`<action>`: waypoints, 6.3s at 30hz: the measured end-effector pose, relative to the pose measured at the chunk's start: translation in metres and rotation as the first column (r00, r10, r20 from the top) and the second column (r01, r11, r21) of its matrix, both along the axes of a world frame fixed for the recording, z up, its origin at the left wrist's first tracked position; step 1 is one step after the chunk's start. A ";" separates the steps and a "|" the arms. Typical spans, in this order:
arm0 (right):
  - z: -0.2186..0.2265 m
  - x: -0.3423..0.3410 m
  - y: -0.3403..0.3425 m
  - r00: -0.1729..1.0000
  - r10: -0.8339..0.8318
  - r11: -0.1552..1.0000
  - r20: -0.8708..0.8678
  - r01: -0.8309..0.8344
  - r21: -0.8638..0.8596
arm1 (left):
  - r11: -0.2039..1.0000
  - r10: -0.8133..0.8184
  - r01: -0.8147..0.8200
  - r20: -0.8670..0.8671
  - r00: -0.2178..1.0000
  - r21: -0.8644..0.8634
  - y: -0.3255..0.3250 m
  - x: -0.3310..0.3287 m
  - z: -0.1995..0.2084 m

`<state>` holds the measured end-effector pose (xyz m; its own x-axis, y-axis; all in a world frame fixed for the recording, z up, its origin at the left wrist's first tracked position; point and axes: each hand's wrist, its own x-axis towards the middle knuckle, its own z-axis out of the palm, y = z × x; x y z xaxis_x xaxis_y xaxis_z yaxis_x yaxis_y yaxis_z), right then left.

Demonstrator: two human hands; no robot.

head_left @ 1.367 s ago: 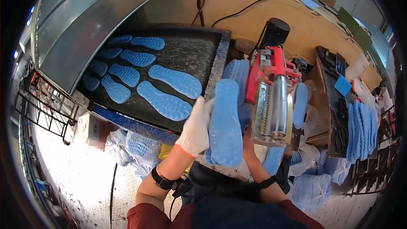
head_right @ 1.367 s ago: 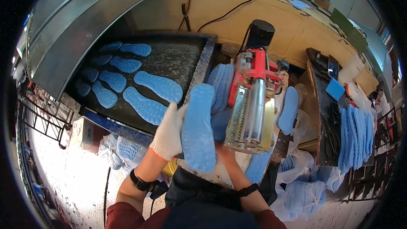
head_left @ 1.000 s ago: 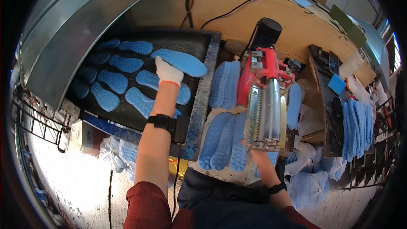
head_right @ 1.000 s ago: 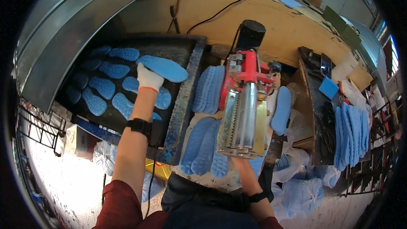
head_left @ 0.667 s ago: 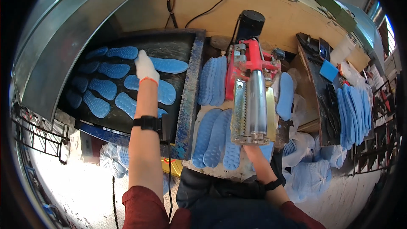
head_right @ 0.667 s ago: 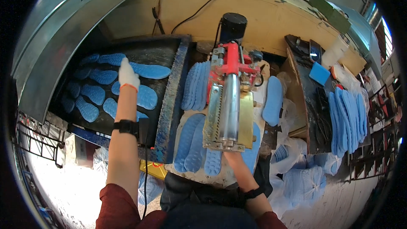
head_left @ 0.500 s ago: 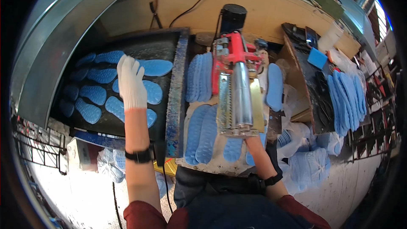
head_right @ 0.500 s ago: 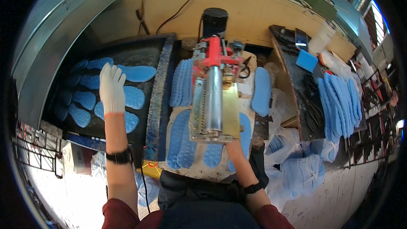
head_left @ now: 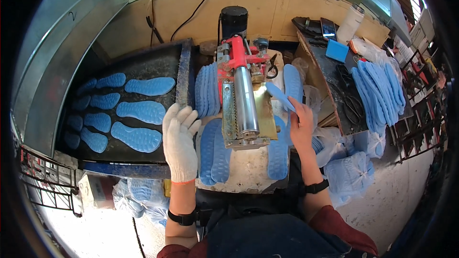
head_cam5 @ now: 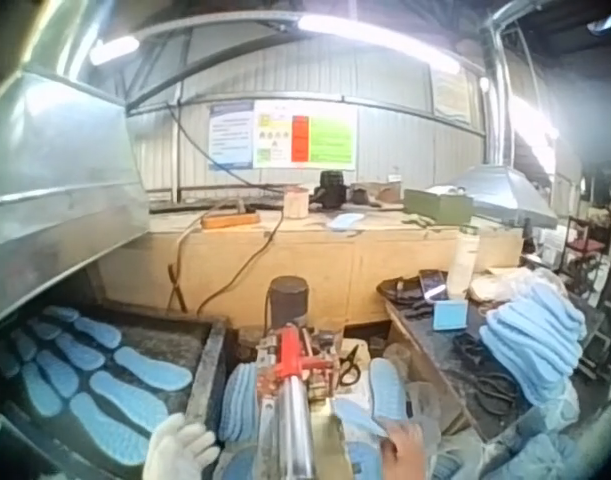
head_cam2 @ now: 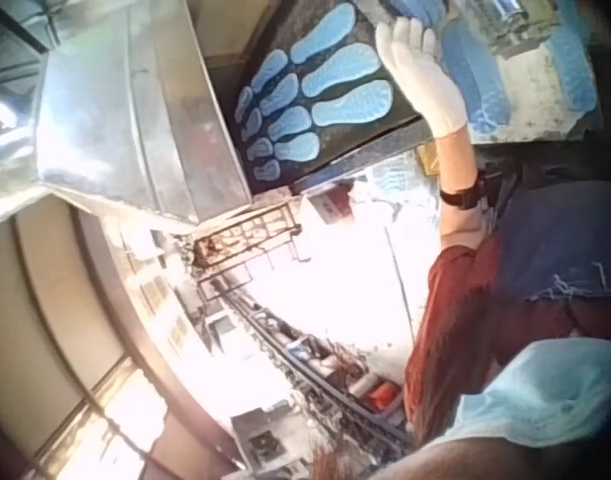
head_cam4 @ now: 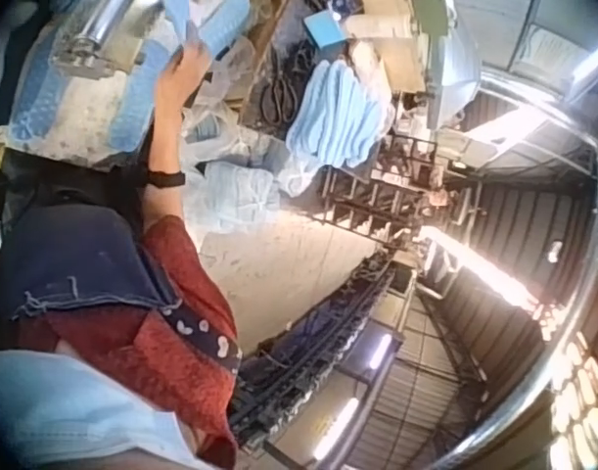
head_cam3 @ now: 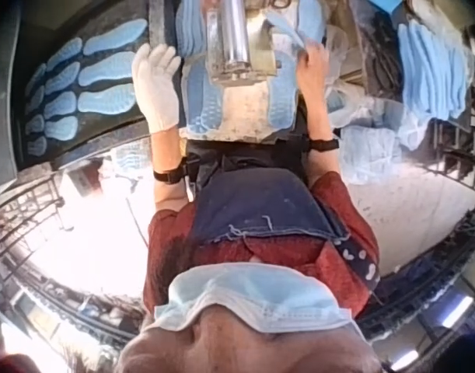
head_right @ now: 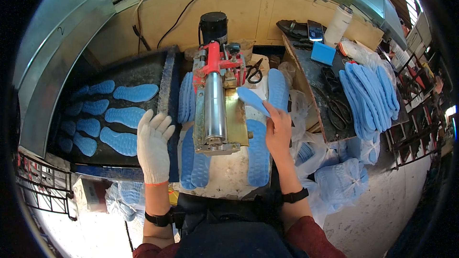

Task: Applying glue to shoe soles using a machine and placing them on a conveyor belt.

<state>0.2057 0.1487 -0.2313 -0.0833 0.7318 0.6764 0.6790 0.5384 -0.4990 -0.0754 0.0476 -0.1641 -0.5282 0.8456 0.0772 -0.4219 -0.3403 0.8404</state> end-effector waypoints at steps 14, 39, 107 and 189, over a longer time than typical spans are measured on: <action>0.034 -0.017 0.011 0.981 0.125 0.987 0.145 -0.138 0.084 | 0.905 -0.258 0.319 -0.233 0.938 0.283 0.047 0.040 0.035; -0.132 0.003 -0.044 0.953 -0.020 0.937 0.304 0.124 -0.328 | 0.850 -0.507 0.515 0.093 0.857 -0.110 0.032 0.002 -0.064; -0.107 -0.030 -0.025 0.994 0.040 0.913 -0.101 -0.078 -0.401 | 0.966 -0.111 -0.181 -0.928 0.357 -0.185 0.016 0.009 -0.135; 0.035 0.005 -0.019 0.982 -0.042 0.999 0.185 0.042 0.003 | 0.996 -0.084 0.073 -0.253 0.964 -0.049 -0.040 0.000 0.012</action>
